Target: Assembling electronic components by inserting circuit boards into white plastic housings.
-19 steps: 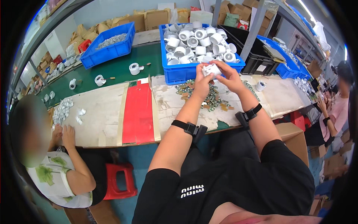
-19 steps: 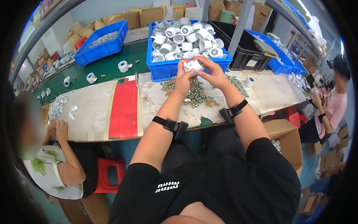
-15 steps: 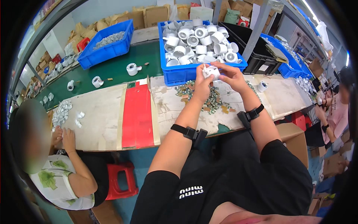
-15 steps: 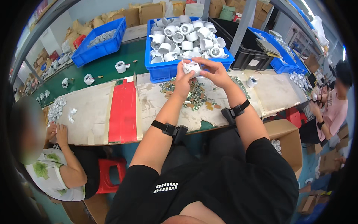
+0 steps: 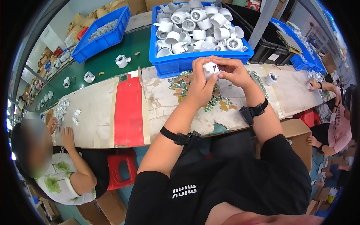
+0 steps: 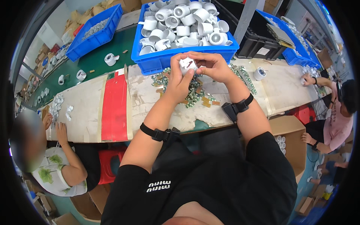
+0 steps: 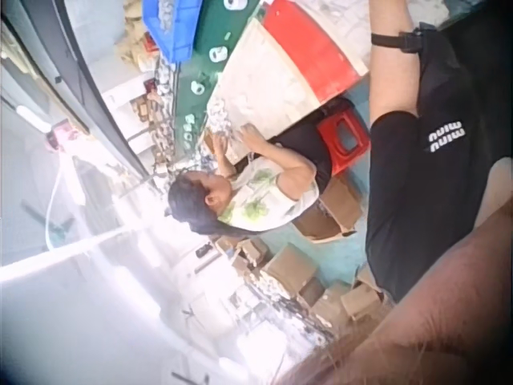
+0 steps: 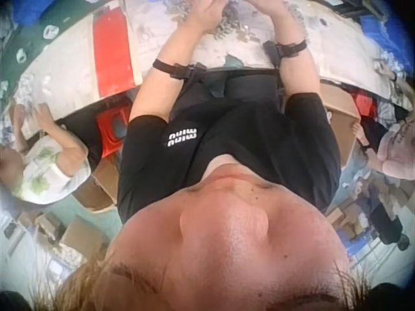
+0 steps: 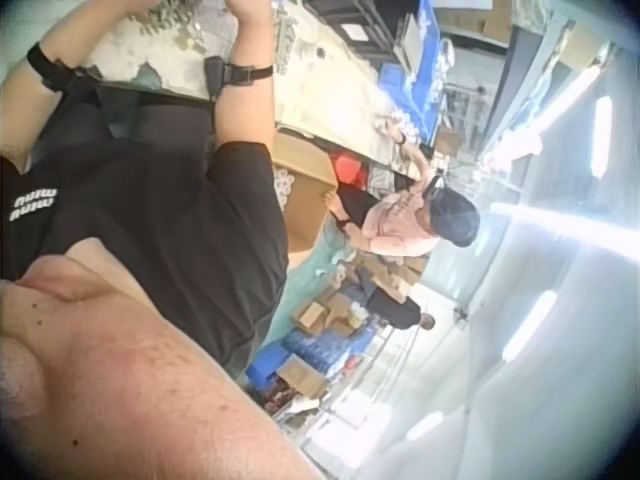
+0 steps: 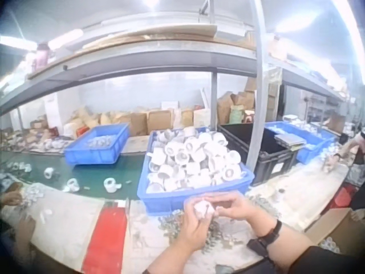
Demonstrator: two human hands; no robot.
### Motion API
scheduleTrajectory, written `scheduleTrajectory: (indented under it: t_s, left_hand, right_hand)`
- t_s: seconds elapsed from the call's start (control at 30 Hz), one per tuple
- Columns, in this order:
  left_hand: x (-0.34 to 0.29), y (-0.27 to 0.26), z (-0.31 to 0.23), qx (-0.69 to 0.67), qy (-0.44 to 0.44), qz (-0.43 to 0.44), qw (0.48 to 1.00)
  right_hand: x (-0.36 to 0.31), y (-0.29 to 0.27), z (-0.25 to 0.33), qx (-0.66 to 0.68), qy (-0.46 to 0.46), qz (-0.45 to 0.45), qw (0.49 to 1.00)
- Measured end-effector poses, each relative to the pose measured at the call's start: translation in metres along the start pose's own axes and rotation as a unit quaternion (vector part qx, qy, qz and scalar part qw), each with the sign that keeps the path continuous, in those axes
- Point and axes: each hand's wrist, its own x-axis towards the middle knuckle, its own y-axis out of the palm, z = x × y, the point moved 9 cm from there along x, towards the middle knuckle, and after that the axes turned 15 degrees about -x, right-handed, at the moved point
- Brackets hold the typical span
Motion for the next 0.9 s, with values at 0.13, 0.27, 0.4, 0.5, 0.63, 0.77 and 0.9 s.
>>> scheduleTrajectory:
  t_s: [0.13, 0.27, 0.4, 0.5, 0.63, 0.77, 0.9]
  left_hand:
    - [0.018, -0.002, -0.045, 0.114, 0.115, -0.012, 0.987]
    - [0.032, 0.002, -0.022, 0.029, 0.029, 0.046, 0.998]
    - [0.031, -0.041, 0.011, -0.159, -0.095, -0.115, 0.976]
    - [0.011, -0.044, 0.037, -0.278, -0.191, -0.183, 0.923]
    - [0.010, -0.028, 0.041, -0.213, -0.209, -0.145, 0.943]
    - [0.010, -0.022, 0.035, -0.143, -0.175, -0.123, 0.966]
    - [0.009, -0.014, 0.030, -0.133, -0.175, -0.112, 0.969]
  right_hand:
    - [-0.001, 0.004, -0.002, 0.084, 0.026, -0.006, 0.996]
    - [0.002, 0.011, 0.006, 0.148, 0.010, 0.001, 0.989]
    - [-0.006, -0.008, -0.024, -0.240, 0.178, 0.071, 0.952]
    - [-0.015, -0.006, -0.041, -0.349, 0.255, 0.099, 0.896]
    - [-0.015, 0.010, -0.042, -0.385, 0.230, 0.139, 0.883]
    - [-0.017, 0.009, -0.043, -0.362, 0.240, 0.145, 0.889]
    - [-0.020, 0.015, -0.039, -0.359, 0.233, 0.174, 0.887]
